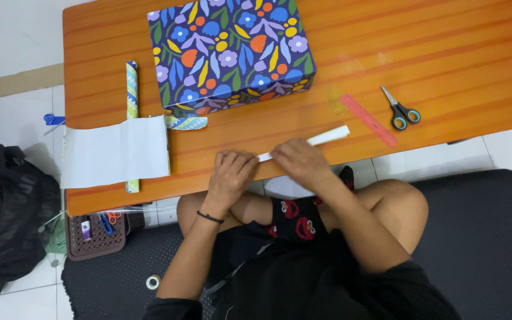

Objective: The person folds a long strip of white paper repeatedly on a wooden table, creating a narrow, accordion-style folded piece. The person smooths the folds and adjusts the paper throughout the process.

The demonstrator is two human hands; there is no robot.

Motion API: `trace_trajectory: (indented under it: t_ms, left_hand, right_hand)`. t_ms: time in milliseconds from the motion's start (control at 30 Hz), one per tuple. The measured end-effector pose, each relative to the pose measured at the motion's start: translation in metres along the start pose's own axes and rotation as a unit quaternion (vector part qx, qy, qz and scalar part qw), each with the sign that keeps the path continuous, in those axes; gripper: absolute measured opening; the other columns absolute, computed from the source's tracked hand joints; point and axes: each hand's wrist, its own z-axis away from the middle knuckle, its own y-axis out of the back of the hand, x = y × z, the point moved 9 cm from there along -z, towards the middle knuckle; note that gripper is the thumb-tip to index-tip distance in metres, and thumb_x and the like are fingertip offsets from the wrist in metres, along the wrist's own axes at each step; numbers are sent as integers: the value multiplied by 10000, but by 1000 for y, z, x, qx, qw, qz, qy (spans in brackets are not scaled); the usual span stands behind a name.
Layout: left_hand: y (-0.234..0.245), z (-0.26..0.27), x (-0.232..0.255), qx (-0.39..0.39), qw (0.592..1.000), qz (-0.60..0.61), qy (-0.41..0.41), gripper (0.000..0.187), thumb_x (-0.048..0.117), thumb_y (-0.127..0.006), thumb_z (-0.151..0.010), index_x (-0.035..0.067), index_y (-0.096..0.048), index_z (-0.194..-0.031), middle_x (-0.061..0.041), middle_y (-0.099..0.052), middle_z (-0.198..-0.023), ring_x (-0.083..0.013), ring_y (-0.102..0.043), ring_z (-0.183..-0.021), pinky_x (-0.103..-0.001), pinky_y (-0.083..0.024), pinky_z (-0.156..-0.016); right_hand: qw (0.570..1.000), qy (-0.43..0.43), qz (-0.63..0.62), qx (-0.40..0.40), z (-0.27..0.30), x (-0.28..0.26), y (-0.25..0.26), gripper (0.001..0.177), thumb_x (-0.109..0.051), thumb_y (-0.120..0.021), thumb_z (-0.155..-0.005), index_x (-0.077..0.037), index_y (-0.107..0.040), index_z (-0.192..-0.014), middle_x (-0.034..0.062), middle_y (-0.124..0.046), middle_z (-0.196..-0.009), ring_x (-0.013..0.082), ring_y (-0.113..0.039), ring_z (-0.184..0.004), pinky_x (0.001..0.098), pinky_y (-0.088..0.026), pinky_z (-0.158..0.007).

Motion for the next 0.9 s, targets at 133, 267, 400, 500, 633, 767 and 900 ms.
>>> trace_trajectory:
  t_ms: [133,267,400,500,633,767,900]
  left_hand:
    - [2,0,-1,1,999,-41,-23,307,84,-727,-799,55,-726,-1104,-35,-694,-1096,-218,-626,-1028,-416,-435,-950]
    - [-1,2,0,-9,998,-65,-9,286,101,-707,-808,72,-721,-1092,-25,-699,-1090,-208,-617,-1029,-441,-435,-987]
    - [-8,-3,-1,-8,999,-23,32,255,114,-684,-856,68,-703,-1106,-36,-705,-1110,-223,-624,-1043,-411,-440,-948]
    - [-19,-7,0,-31,999,-8,36,316,121,-667,-866,44,-714,-1169,-49,-703,-1110,-232,-620,-1021,-402,-439,-917]
    - [-22,-13,2,-31,999,-33,-9,284,105,-654,-887,45,-708,-1159,-48,-696,-1122,-231,-622,-1053,-400,-446,-959]
    - [-19,-18,0,-38,999,-30,-10,238,106,-677,-863,71,-725,-1093,-36,-680,-1090,-230,-616,-1070,-414,-435,-941]
    - [-13,-14,-11,-52,995,59,60,169,126,-734,-873,103,-770,-1037,-28,-658,-1024,-234,-593,-1006,-408,-399,-833]
  right_hand:
    - [999,-48,16,7,7,31,25,191,-99,-722,-795,-88,-719,-986,39,-659,-1020,257,-645,-984,390,-521,-872]
    - [998,-32,38,-34,14,38,27,237,-81,-724,-789,-70,-726,-1026,34,-664,-1028,244,-640,-969,375,-526,-849]
    - [997,1,66,-26,15,33,25,282,-71,-725,-755,-50,-694,-1035,46,-678,-1097,253,-652,-1056,374,-538,-912]
    - [998,19,58,-9,13,34,26,293,-76,-744,-757,-35,-676,-1038,63,-676,-1097,264,-646,-1058,390,-537,-921]
    - [999,28,23,-9,8,41,27,313,-86,-759,-754,-30,-660,-1046,84,-663,-1081,287,-639,-1045,413,-543,-922]
    - [994,-38,-94,-40,5,51,28,213,-39,-768,-823,-46,-682,-1018,56,-677,-1097,285,-639,-1051,392,-537,-859]
    - [992,-51,-116,11,10,49,39,219,-31,-784,-813,-75,-726,-1019,64,-666,-1103,289,-615,-1006,406,-517,-853]
